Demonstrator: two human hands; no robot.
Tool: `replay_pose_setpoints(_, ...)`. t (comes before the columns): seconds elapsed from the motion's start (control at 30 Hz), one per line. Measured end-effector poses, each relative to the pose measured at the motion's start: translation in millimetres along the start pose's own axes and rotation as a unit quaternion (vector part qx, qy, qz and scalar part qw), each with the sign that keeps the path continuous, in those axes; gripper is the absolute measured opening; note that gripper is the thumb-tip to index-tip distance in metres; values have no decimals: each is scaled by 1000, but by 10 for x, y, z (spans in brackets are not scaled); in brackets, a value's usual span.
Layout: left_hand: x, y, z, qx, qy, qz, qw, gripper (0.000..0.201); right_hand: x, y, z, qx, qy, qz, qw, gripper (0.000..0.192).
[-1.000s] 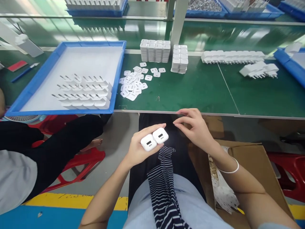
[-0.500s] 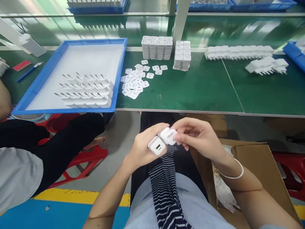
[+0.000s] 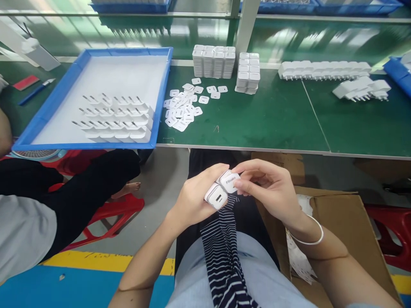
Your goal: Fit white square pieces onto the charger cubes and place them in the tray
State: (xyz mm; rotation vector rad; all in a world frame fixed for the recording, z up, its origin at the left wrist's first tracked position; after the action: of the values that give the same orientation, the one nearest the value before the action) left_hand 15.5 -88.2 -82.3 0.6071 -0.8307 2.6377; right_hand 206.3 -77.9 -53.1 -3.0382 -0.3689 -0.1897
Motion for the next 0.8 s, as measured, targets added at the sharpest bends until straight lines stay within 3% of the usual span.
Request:
replay_pose_setpoints(0.53, 23, -20, -16, -55, -45, -12, 997, 50, -10, -37, 43, 31, 26, -5, 999, 20)
replay_pose_setpoints(0.8, 41, -61, 7, -64, -59, -21, 996, 49, -4, -45, 28, -4, 26, -4, 1000, 21)
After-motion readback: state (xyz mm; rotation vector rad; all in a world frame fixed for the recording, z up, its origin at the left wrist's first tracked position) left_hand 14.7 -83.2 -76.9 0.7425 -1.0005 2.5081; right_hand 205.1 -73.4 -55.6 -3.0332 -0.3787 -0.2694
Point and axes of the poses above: each hand's wrist, its own y-axis away from the middle knuckle, its own x-axis out of the back of the hand, z = x × y, the point moved 2 cm from there along -y, towards the middle knuckle, and after that the axes turned 8 degrees about y, right-handed, at the moved point
